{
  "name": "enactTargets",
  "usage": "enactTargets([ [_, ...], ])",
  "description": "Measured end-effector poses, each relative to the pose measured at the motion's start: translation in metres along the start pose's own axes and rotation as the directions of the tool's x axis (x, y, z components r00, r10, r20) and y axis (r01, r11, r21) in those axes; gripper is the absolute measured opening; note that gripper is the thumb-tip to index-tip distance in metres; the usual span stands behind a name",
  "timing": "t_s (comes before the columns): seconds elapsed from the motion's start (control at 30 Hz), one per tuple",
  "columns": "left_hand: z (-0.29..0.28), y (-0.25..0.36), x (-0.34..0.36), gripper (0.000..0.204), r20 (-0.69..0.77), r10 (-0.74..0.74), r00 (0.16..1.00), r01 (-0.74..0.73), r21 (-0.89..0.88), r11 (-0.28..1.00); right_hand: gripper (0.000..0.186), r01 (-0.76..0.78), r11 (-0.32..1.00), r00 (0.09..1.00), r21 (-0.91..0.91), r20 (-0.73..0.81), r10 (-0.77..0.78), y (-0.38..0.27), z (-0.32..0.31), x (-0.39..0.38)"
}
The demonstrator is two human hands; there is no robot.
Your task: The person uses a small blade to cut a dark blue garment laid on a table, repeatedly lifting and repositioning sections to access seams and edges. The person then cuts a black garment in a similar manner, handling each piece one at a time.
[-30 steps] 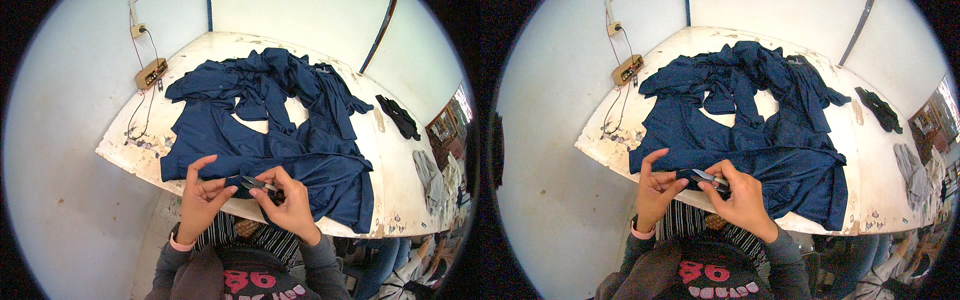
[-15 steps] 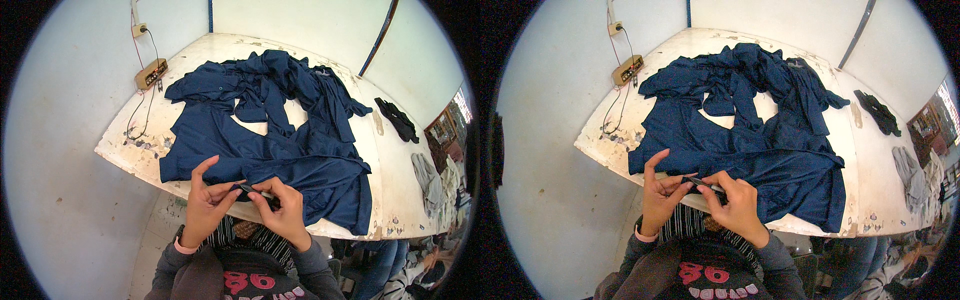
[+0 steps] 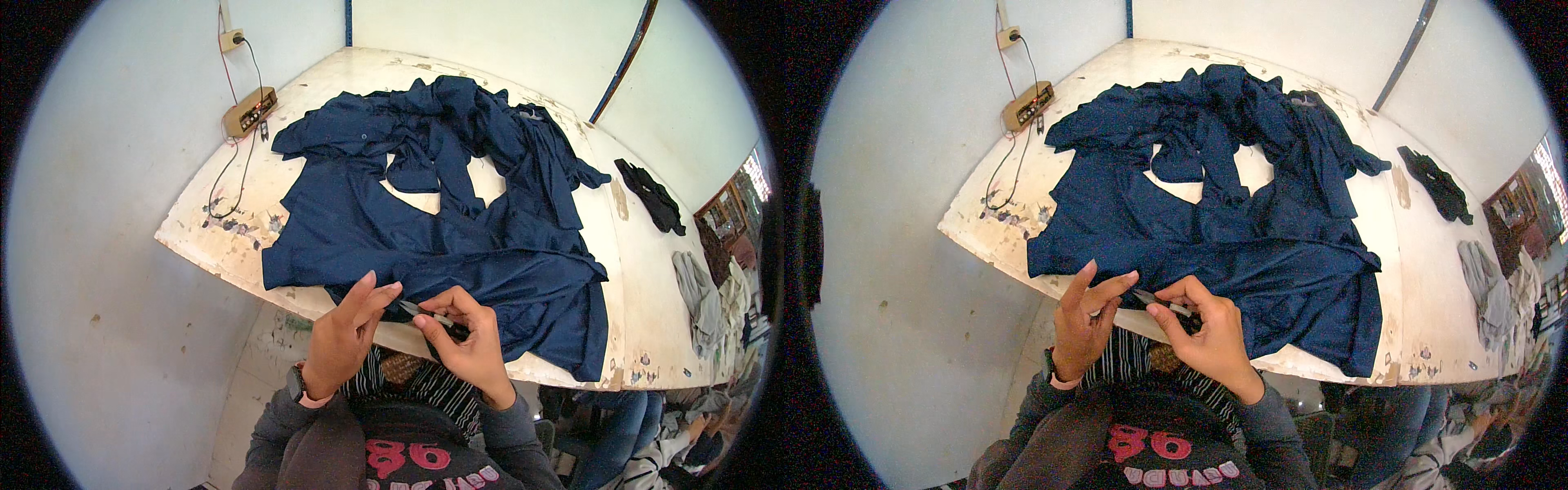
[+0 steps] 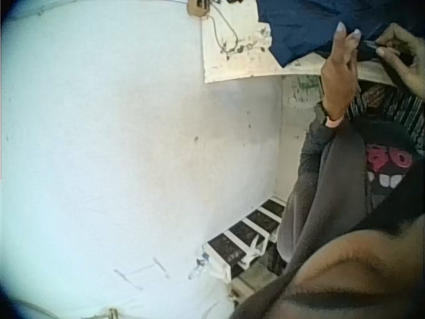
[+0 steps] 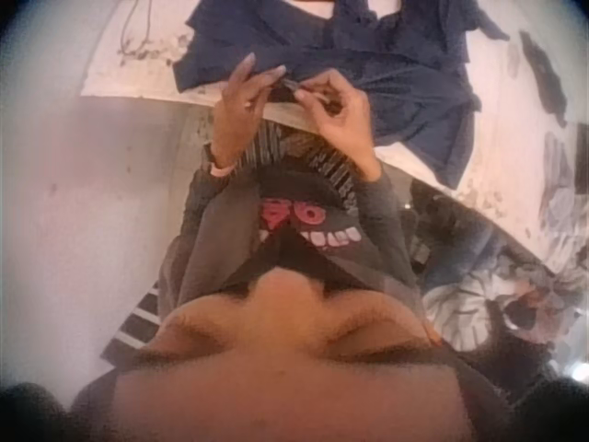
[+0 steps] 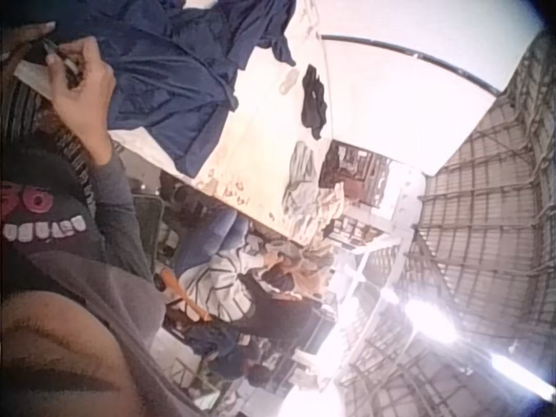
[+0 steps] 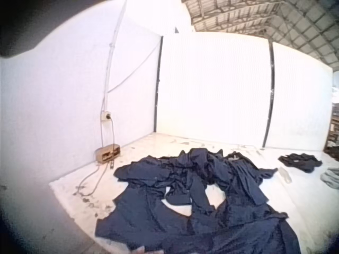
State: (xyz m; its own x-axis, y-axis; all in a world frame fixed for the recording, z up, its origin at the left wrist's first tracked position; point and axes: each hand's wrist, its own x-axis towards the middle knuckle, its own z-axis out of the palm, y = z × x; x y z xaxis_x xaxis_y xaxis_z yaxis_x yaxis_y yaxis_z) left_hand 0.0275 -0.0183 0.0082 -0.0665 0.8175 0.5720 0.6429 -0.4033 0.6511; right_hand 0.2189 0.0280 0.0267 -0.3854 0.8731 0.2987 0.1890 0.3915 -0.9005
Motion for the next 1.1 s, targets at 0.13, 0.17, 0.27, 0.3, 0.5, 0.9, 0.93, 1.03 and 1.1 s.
enactTargets([
  [0.13, 0.002, -0.014, -0.002, 0.041, 0.020, 0.243, 0.970, -0.243, 0.043, 0.969, 0.018, -0.068, 0.996, 0.995, -0.053, 0.073, 0.072, -0.007, -0.004, -0.001],
  [0.17, 0.003, -0.014, -0.001, 0.042, 0.005, 0.265, 0.964, -0.265, 0.034, 0.964, 0.018, -0.058, 0.997, 0.996, -0.050, 0.067, 0.061, -0.006, -0.004, -0.002],
  [0.27, 0.009, -0.019, -0.001, 0.051, -0.055, 0.333, 0.941, -0.332, 0.018, 0.943, 0.018, -0.059, 0.998, 0.996, -0.023, 0.063, 0.061, -0.004, -0.005, -0.002],
  [0.3, 0.010, -0.020, -0.001, 0.055, -0.078, 0.354, 0.932, -0.354, 0.016, 0.935, 0.018, -0.082, 0.997, 0.994, -0.004, 0.070, 0.082, -0.004, -0.006, -0.002],
  [0.5, 0.010, -0.020, -0.005, 0.056, -0.077, 0.227, 0.971, -0.232, -0.061, 0.971, 0.017, -0.058, 0.998, 0.997, -0.027, 0.051, 0.060, 0.003, -0.003, -0.003],
  [0.9, -0.089, -0.053, -0.034, 0.012, -0.510, 0.125, 0.851, -0.105, 0.067, 0.992, 0.029, -0.286, 0.748, 0.821, -0.599, -0.555, -0.130, 0.127, -0.177, -0.044],
  [0.93, -0.085, -0.040, -0.035, 0.015, -0.538, -0.017, 0.843, -0.192, -0.331, 0.924, 0.029, -0.260, 0.780, 0.693, -0.570, -0.673, -0.260, 0.130, -0.199, -0.044],
  [1.03, -0.081, -0.017, -0.034, 0.050, -0.462, -0.271, 0.844, -0.071, -0.599, 0.798, 0.032, -0.067, 0.759, 0.289, -0.648, -0.741, -0.607, 0.084, -0.229, -0.020],
  [1.1, -0.064, -0.026, -0.034, 0.066, -0.315, -0.130, 0.940, -0.066, -0.544, 0.837, 0.037, -0.044, 0.782, 0.249, -0.622, -0.765, -0.594, 0.040, -0.233, 0.018],
])
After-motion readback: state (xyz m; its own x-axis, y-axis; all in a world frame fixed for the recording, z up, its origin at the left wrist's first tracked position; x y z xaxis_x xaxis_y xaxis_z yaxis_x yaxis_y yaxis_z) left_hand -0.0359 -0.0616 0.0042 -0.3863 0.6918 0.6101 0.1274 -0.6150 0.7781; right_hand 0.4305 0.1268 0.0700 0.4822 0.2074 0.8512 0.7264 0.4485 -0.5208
